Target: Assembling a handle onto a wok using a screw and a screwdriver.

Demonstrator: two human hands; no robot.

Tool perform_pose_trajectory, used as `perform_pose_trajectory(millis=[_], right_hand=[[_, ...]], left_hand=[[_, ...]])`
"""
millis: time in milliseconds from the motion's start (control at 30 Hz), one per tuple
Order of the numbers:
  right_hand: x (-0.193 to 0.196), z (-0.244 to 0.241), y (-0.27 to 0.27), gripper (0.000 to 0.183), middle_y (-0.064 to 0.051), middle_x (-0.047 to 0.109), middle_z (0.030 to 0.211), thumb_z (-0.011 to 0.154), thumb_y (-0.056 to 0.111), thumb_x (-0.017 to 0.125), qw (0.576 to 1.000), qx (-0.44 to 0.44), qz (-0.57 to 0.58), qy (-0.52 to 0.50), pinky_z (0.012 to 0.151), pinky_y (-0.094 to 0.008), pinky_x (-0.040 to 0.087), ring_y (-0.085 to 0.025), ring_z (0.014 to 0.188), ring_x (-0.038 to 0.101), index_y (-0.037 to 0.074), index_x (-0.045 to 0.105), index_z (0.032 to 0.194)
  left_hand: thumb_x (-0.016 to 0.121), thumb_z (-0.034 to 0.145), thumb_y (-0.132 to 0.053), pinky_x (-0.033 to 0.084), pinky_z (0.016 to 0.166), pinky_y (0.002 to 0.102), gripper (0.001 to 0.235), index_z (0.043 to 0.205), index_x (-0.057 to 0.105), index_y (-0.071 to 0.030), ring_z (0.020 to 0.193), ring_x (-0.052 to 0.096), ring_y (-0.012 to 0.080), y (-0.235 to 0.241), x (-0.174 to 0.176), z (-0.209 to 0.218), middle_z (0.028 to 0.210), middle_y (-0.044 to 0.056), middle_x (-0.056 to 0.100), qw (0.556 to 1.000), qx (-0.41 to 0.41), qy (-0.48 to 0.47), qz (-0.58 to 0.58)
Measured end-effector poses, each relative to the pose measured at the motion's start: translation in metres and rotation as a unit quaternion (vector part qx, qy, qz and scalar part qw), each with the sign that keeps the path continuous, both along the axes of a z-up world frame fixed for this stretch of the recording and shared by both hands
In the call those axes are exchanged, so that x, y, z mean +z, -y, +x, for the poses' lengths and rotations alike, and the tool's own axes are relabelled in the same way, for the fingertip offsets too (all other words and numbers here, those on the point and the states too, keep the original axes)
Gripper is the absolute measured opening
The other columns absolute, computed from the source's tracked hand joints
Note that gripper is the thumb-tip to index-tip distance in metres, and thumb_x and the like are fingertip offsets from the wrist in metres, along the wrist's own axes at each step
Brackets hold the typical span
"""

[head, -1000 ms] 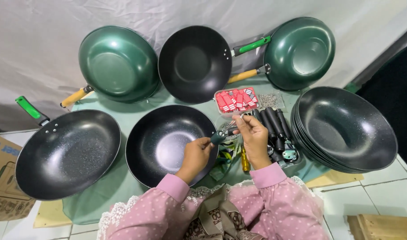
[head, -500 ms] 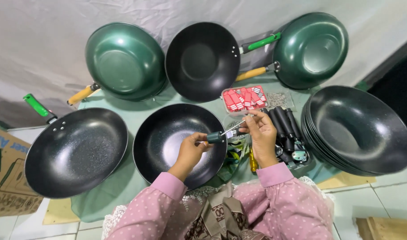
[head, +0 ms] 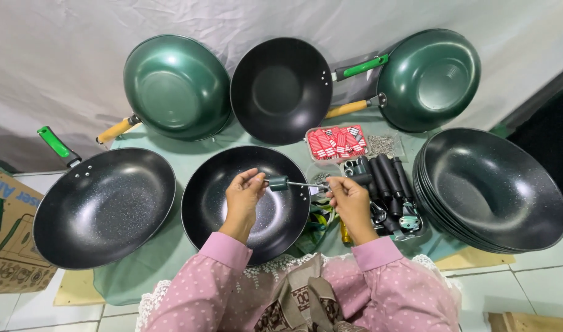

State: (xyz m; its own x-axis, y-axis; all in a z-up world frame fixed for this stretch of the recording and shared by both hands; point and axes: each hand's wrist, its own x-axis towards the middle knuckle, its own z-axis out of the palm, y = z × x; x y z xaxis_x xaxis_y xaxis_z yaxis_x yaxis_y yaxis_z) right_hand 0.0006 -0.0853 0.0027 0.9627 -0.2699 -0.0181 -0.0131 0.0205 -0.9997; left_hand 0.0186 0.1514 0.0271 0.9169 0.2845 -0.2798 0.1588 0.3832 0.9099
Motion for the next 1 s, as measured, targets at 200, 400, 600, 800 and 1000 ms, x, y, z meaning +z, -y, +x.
perform_pose_trajectory(millis=[200, 400, 600, 800, 1000], right_hand=[[-0.008, -0.003, -0.004, 0.019, -0.014, 0.069, 0.068, 0.102, 0.016, 0.062, 0.996, 0.043, 0.065, -0.049, 0.035, -0.015, 0.042, -0.010, 0.049, 0.059, 0.001, 0.073, 0.106], [-0.018, -0.003, -0.007, 0.019, -0.013, 0.066, 0.064, 0.103, 0.015, 0.059, 0.992, 0.056, 0.077, -0.080, 0.033, -0.017, 0.039, -0.011, 0.046, 0.055, 0.001, 0.072, 0.103], [-0.006, -0.004, -0.017, 0.018, -0.010, 0.062, 0.063, 0.105, 0.017, 0.056, 0.987, 0.050, 0.127, -0.087, 0.034, -0.015, 0.038, -0.010, 0.046, 0.053, 0.003, 0.068, 0.102], [-0.021, 0.002, -0.021, 0.020, -0.010, 0.062, 0.063, 0.107, 0.022, 0.054, 0.981, 0.031, 0.151, -0.117, 0.033, -0.017, 0.039, -0.013, 0.045, 0.056, 0.009, 0.066, 0.099], [-0.016, 0.003, -0.017, 0.018, -0.009, 0.060, 0.063, 0.107, 0.021, 0.053, 0.979, 0.012, 0.164, -0.122, 0.034, -0.016, 0.039, -0.013, 0.047, 0.056, 0.009, 0.065, 0.099]], left_hand=[[0.072, 0.093, -0.009, 0.065, 0.072, 0.024, 0.019, 0.111, 0.067, -0.003, 0.079, 0.074, 0.0162, 0.001, -0.014, 0.012, 0.091, 0.008, 0.069, 0.998, 0.021, 0.034, -0.048], [0.072, 0.094, -0.007, 0.065, 0.078, 0.028, 0.016, 0.109, 0.069, -0.002, 0.084, 0.074, 0.0190, 0.004, -0.005, 0.007, 0.091, 0.010, 0.069, 0.997, 0.028, 0.070, -0.024], [0.065, 0.097, -0.004, 0.062, 0.083, 0.029, 0.020, 0.116, 0.069, -0.002, 0.092, 0.072, 0.0179, 0.005, 0.017, -0.003, 0.102, 0.012, 0.070, 0.993, -0.003, 0.112, 0.041], [0.064, 0.096, -0.002, 0.059, 0.089, 0.029, 0.034, 0.129, 0.066, -0.006, 0.097, 0.070, 0.0150, 0.012, 0.040, -0.017, 0.118, 0.012, 0.071, 0.975, -0.066, 0.184, 0.101], [0.070, 0.093, -0.005, 0.060, 0.086, 0.030, 0.028, 0.121, 0.069, -0.006, 0.095, 0.073, 0.0172, 0.017, 0.041, -0.021, 0.112, 0.011, 0.074, 0.964, -0.066, 0.220, 0.133]])
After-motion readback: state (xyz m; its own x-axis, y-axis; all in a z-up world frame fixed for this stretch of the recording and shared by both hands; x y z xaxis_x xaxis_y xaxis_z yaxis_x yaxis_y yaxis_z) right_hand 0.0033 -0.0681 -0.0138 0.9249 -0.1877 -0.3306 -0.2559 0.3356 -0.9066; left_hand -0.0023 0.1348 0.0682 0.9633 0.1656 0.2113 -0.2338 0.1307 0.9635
